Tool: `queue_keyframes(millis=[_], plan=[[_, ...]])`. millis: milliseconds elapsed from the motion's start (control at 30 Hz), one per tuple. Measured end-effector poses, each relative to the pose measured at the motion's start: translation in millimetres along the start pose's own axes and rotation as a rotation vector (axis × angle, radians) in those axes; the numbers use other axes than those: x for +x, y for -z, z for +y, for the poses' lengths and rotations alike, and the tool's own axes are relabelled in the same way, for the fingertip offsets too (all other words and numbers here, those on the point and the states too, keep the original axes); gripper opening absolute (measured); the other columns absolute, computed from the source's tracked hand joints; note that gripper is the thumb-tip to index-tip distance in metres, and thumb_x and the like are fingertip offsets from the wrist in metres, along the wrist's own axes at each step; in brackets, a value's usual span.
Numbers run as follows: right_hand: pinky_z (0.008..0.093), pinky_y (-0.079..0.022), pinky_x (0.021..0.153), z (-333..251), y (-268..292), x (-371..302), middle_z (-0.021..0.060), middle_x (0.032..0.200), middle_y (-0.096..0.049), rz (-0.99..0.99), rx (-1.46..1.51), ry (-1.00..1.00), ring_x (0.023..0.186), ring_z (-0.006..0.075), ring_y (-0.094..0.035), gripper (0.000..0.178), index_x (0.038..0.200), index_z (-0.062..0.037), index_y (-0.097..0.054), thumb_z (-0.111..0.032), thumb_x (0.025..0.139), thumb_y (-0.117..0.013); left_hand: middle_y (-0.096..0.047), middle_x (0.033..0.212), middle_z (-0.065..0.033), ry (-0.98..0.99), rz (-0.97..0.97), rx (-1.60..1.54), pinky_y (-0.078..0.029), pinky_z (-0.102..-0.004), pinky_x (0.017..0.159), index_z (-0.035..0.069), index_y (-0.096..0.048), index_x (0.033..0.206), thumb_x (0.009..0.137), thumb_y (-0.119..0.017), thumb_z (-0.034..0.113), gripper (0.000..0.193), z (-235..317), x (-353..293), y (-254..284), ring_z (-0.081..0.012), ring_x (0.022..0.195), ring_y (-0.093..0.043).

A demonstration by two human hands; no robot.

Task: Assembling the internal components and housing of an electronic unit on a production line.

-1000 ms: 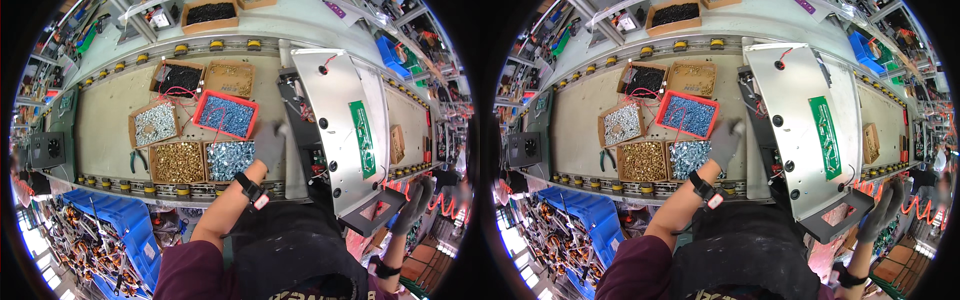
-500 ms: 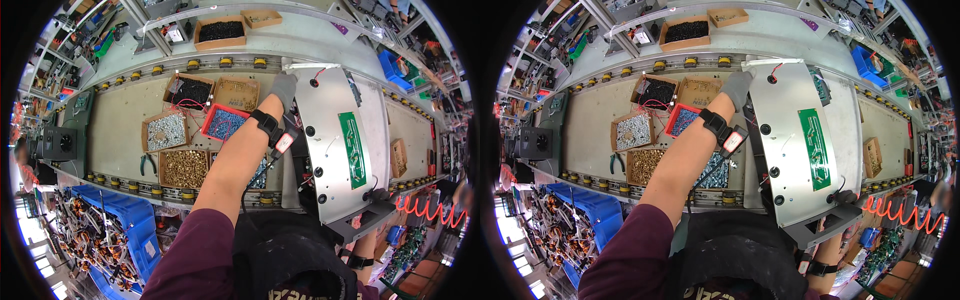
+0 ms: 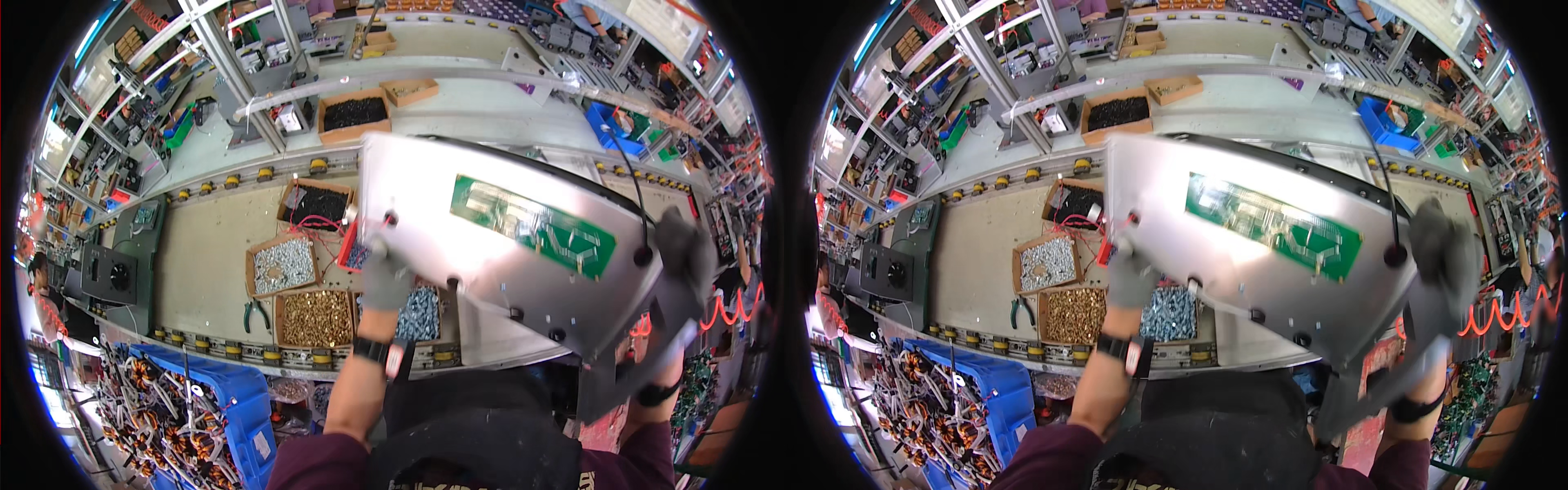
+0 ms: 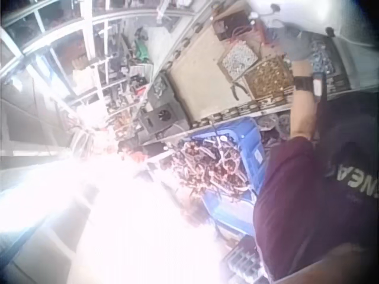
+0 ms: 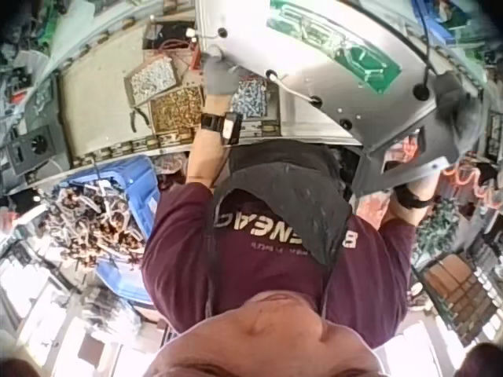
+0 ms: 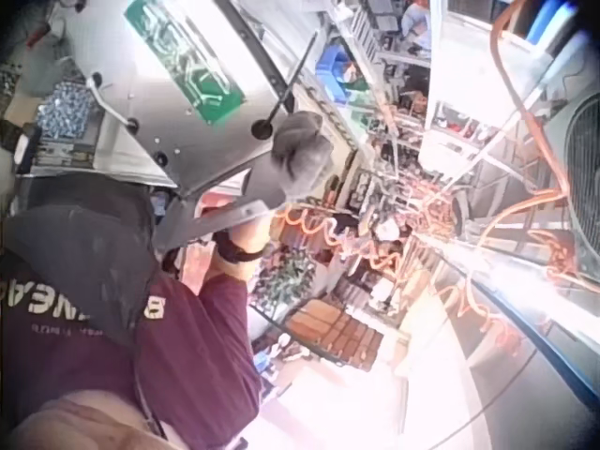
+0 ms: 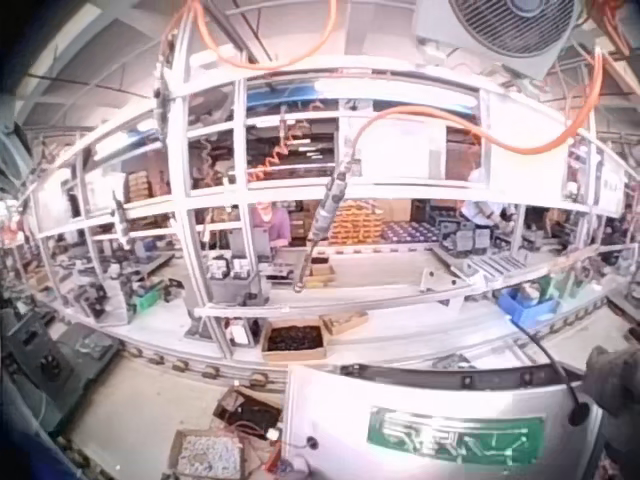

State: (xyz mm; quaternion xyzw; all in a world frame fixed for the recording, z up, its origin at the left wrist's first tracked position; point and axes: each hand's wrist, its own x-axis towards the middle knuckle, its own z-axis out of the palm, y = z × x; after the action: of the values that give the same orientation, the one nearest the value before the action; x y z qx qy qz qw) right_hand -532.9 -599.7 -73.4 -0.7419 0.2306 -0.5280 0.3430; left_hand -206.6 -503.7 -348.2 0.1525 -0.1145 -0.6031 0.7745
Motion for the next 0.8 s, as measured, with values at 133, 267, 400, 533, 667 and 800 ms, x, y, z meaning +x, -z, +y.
queue_keyframes(millis=[133, 267, 400, 533, 667, 800], plan=[[0.0317, -0.035, 0.067, -56.4, 31.9, 32.2, 0.0004, 0.062, -0.039, -0.426, -0.066, 0.349, 0.053, 0.0164, -0.031, 0.040, 0.065, -0.0105, -0.046, -0.029, 0.099, -0.036, -0.039, 0.142, -0.0139, -0.210, -0.067, 0.095, -0.030, -0.0468, 0.110, 0.005, -0.030, 0.141, 0.090, -0.055, 0.038, 0.065, 10.2, -30.8, -84.5, -0.0303, 0.131, -0.038], [0.0298, -0.034, 0.068, -17.3, 32.0, 45.6, 0.0008, 0.062, -0.033, -0.300, -0.029, 0.224, 0.060, 0.0152, -0.032, 0.040, 0.078, -0.0064, -0.053, -0.029, 0.101, -0.030, -0.047, 0.131, -0.0154, -0.337, 0.041, 0.561, -0.043, -0.0372, 0.099, -0.002, -0.036, 0.133, 0.099, -0.043, 0.030, 0.047, 25.4, 9.1, -58.4, -0.0215, 0.117, -0.052], [0.0409, -0.036, 0.099, 19.5, 50.5, -17.4, -0.0021, 0.056, -0.030, -0.047, 0.034, 0.271, 0.058, 0.0141, -0.035, 0.032, 0.106, -0.0111, -0.062, -0.017, 0.102, -0.030, -0.046, 0.136, -0.0133, -0.126, 0.075, 0.036, -0.038, -0.0442, 0.104, 0.002, -0.036, 0.136, 0.099, -0.040, 0.031, 0.046, 17.7, -16.7, -77.2, -0.0261, 0.121, -0.049], [0.0282, -0.030, 0.047, 85.1, 66.8, -95.8, 0.0001, 0.056, -0.029, 0.344, 0.345, -0.196, 0.053, 0.0152, -0.033, 0.044, 0.065, -0.0099, -0.039, -0.034, 0.102, -0.032, -0.053, 0.127, -0.0150, -0.043, 0.114, 0.302, -0.042, -0.0456, 0.101, 0.002, -0.039, 0.132, 0.099, -0.041, 0.030, 0.044, 14.8, -5.4, -86.5, -0.0281, 0.119, -0.051], [0.0292, -0.033, 0.047, 137.0, 101.0, -150.6, 0.0063, 0.055, -0.043, 0.430, 0.546, -0.264, 0.051, 0.0165, -0.039, 0.032, 0.073, -0.0085, -0.048, -0.023, 0.099, -0.035, -0.051, 0.128, -0.0140, 0.083, 0.129, 0.272, -0.047, -0.0405, 0.095, 0.003, -0.037, 0.135, 0.095, -0.050, 0.027, 0.048, -19.4, 34.4, -105.8, -0.0270, 0.116, -0.054], [0.0297, -0.035, 0.052, 170.1, 108.9, -150.4, 0.0073, 0.061, -0.045, 0.641, 0.470, -0.289, 0.056, 0.0172, -0.041, 0.029, 0.078, -0.0077, -0.049, -0.024, 0.099, -0.036, -0.050, 0.130, -0.0147, 0.176, 0.107, 0.339, -0.046, -0.0420, 0.096, 0.004, -0.034, 0.137, 0.094, -0.051, 0.025, 0.050, -67.9, 88.9, -105.1, -0.0282, 0.116, -0.053]])
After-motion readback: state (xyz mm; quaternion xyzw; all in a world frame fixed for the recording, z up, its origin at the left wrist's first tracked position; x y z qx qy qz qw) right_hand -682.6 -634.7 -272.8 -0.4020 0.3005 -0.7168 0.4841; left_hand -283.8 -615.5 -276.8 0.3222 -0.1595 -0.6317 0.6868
